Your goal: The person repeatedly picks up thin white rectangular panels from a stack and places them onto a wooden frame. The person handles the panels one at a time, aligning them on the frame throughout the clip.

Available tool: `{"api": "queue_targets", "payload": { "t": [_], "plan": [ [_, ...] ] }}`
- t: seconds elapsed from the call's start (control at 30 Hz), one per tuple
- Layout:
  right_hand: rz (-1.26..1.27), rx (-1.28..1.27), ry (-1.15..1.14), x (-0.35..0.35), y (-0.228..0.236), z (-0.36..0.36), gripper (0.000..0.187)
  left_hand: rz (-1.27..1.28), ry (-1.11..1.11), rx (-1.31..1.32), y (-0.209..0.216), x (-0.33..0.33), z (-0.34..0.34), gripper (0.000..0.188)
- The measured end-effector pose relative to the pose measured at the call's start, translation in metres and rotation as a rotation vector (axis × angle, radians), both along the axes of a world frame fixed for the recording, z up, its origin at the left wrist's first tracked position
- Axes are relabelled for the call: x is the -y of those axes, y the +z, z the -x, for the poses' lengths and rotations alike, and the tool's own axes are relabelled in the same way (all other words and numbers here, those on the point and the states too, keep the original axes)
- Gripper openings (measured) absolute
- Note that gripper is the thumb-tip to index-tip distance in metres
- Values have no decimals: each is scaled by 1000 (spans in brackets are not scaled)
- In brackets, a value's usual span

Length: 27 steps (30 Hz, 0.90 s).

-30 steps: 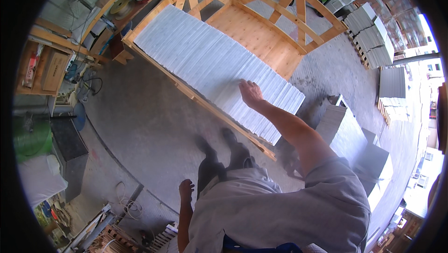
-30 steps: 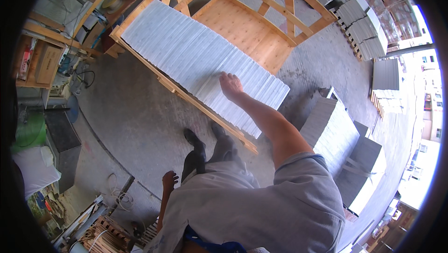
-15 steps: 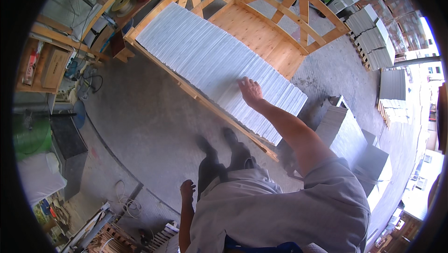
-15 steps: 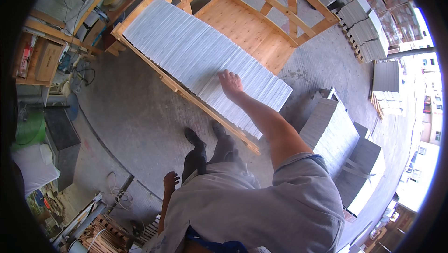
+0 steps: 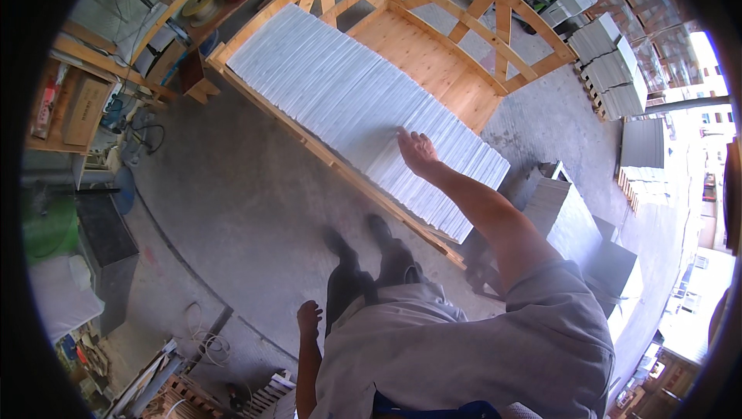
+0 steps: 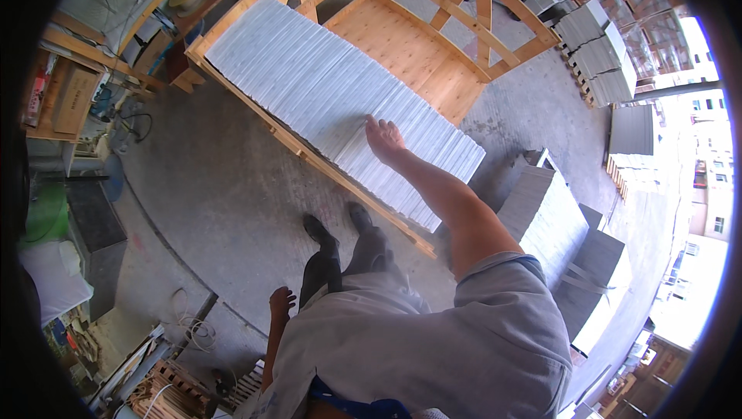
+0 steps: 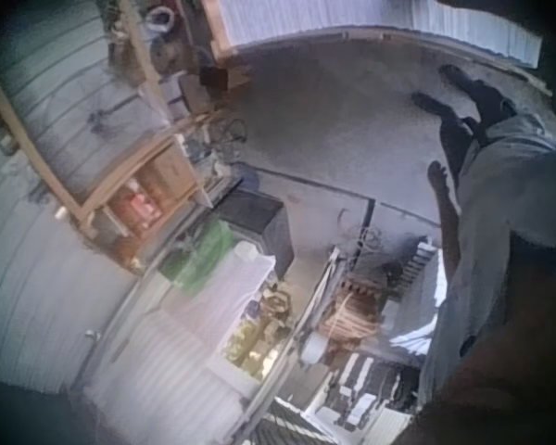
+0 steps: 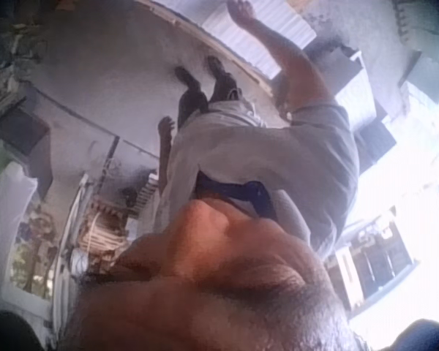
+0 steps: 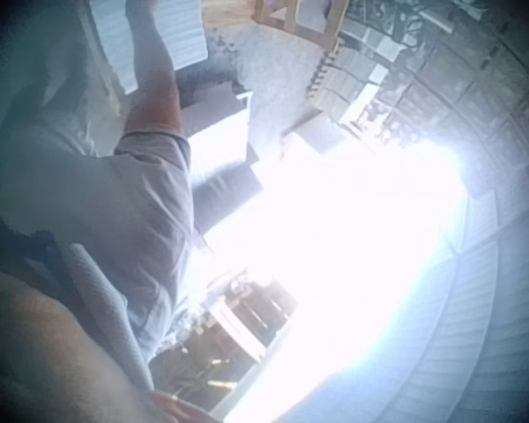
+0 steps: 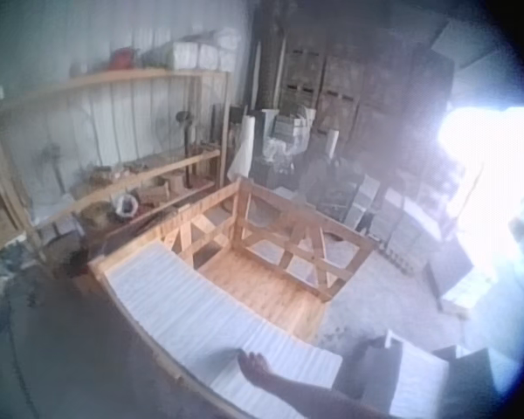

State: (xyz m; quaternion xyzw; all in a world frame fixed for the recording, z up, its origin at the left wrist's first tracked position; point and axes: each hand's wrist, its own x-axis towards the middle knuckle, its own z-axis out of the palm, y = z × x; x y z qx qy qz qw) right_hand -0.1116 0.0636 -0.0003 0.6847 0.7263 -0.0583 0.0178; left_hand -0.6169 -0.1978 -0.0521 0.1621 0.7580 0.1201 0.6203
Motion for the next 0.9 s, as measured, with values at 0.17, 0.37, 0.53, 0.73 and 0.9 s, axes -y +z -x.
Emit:
{"api": "queue_targets", "payload": {
  "t": [0.17,0.37,0.53,0.73,0.9],
  "plan": [
    [69,-170,-133,-8,3,2,26,-5,-12,-9,-5,-6,12,26],
    [-83,-173,-66,-13,14,12,40,12,1,45,-13,-22,35,26],
    [-18,-92,-148,-18,11,26,46,-14,-2,42,-11,-37,59,25],
    [-1,3,-196,-19,5,38,42,-34,4,58,-14,-53,94,25],
    [25,31,-240,-22,4,44,35,-40,-29,35,-15,-69,121,26]
  ]
}}
